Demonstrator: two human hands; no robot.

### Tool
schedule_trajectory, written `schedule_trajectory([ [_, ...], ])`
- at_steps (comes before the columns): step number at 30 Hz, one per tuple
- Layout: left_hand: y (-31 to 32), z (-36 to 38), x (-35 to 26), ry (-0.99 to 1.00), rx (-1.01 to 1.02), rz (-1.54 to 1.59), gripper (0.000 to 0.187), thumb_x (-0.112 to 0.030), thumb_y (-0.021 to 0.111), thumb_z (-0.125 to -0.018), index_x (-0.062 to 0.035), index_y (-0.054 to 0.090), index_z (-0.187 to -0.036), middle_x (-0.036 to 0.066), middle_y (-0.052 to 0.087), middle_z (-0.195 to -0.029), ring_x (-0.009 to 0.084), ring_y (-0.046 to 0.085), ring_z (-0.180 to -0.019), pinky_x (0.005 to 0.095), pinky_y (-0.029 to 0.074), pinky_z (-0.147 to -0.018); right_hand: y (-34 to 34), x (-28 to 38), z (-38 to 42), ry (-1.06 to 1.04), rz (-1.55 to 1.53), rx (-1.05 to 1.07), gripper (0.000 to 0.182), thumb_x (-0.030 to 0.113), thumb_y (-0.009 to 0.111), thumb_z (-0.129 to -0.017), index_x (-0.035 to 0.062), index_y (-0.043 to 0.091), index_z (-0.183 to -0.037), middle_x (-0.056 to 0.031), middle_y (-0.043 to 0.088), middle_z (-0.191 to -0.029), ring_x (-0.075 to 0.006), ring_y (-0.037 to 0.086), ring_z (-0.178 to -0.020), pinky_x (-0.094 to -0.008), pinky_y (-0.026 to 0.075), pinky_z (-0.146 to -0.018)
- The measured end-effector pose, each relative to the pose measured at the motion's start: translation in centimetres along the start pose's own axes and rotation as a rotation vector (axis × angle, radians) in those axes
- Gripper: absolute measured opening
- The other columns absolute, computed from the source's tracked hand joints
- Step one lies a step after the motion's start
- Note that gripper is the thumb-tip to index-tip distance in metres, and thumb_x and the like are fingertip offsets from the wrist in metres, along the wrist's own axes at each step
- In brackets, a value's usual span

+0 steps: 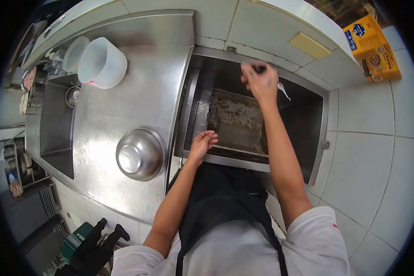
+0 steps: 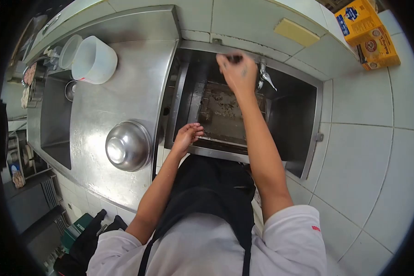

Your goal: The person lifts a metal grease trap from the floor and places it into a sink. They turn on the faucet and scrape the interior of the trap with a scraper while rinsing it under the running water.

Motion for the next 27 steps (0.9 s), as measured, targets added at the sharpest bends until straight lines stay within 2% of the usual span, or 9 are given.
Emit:
schedule_trajectory([
  [2,-0.6,-0.3,-0.5,0.010,-0.051,-0.063,0.018,-0.016,0.042,-0.082,-0.0070,0.049,-0.097,0.003,0.057,-0.091,0.0094,0.054,-0.079,0.0210,0.039,-0.065,-2.5,-4.6,4.8,0.199,-0.024,0.054,0.019,0.011,0.061,-0.068,-0.0027,0.054,-0.079,-0.0044,0.054,-0.055,-0.0079,0.050,-0.045,-0.0209,0.039,-0.040],
  [7,-2.5,-3.6,0.7,0.101,-0.140,-0.130,0.016,-0.011,0.042,-0.081,-0.0053,0.051,-0.093,0.004,0.057,-0.085,0.0100,0.053,-0.075,0.0222,0.039,-0.065,-8.8,-19.0,15.8,0.664,-0.092,-0.076,0.022,0.007,0.054,-0.075,-0.0017,0.050,-0.095,-0.0097,0.055,-0.061,-0.0147,0.056,-0.048,-0.0233,0.044,-0.039],
  [9,-3.3,-3.9,-2.4,0.379,-0.338,-0.517,0.015,-0.006,0.045,-0.078,-0.0026,0.053,-0.090,0.005,0.056,-0.082,0.0111,0.052,-0.074,0.0231,0.040,-0.067,-9.4,-22.4,18.4,0.821,-0.160,-0.130,0.023,0.007,0.052,-0.076,-0.0019,0.049,-0.098,-0.0102,0.054,-0.061,-0.0150,0.056,-0.050,-0.0240,0.045,-0.039],
  [15,1.9,-0.4,-17.7,0.884,-0.489,-0.827,0.018,-0.002,0.048,-0.073,0.0014,0.052,-0.090,0.013,0.055,-0.088,0.0240,0.053,-0.085,0.0314,0.040,-0.077,-5.4,-31.8,19.7,0.832,-0.121,0.095,0.028,0.005,0.051,-0.077,0.0023,0.047,-0.105,-0.0110,0.055,-0.064,-0.0138,0.056,-0.049,-0.0243,0.045,-0.039],
  [16,2.7,-0.1,-19.8,0.966,-0.531,-0.946,0.019,-0.002,0.049,-0.073,0.0012,0.052,-0.092,0.014,0.054,-0.090,0.0241,0.052,-0.086,0.0318,0.039,-0.079,-4.4,-31.8,19.1,0.790,0.011,0.217,0.034,0.000,0.048,-0.074,0.0038,0.046,-0.107,-0.0157,0.057,-0.068,-0.0211,0.059,-0.055,-0.0308,0.049,-0.048],
  [17,2.4,-1.0,-21.3,1.019,-0.538,-0.980,0.020,-0.003,0.049,-0.073,0.0012,0.051,-0.093,0.014,0.054,-0.090,0.0252,0.052,-0.088,0.0324,0.039,-0.080,-3.6,-32.9,19.2,0.806,-0.011,0.206,0.034,0.000,0.048,-0.074,0.0038,0.046,-0.107,-0.0157,0.057,-0.068,-0.0211,0.059,-0.055,-0.0308,0.049,-0.048],
  [19,4.1,-1.0,-24.3,1.124,-0.621,-1.264,0.027,-0.005,0.050,-0.072,0.0014,0.048,-0.099,0.016,0.051,-0.095,0.0292,0.048,-0.093,0.0349,0.036,-0.083,-1.4,-31.4,17.4,0.292,0.475,0.309,0.043,-0.005,0.049,-0.068,0.0041,0.043,-0.109,-0.0209,0.055,-0.083,-0.0335,0.056,-0.077,-0.0400,0.047,-0.065],
  [23,3.2,-3.5,-27.0,1.023,-0.606,-1.469,0.039,-0.010,0.055,-0.069,-0.0004,0.044,-0.106,0.017,0.048,-0.105,0.0311,0.044,-0.100,0.0366,0.033,-0.087,0.4,-31.3,16.9,0.396,0.505,0.327,0.048,-0.007,0.042,-0.067,0.0042,0.041,-0.114,-0.0257,0.051,-0.095,-0.0362,0.052,-0.089,-0.0421,0.043,-0.075],
  [27,2.9,-4.9,-24.4,1.059,-0.507,-1.721,0.051,-0.012,0.056,-0.067,-0.0025,0.038,-0.114,0.017,0.042,-0.115,0.0308,0.037,-0.108,0.0374,0.027,-0.092,3.8,-32.9,18.4,0.495,0.582,0.565,0.050,-0.003,0.044,-0.072,0.0027,0.032,-0.120,-0.0266,0.045,-0.102,-0.0368,0.051,-0.090,-0.0406,0.045,-0.074],
])
Point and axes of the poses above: each hand's wrist, its own z-axis away from the middle knuckle, its own y-axis out of the palm, x = y × z, the point moved 10 cm from there along -z, towards the middle knuckle
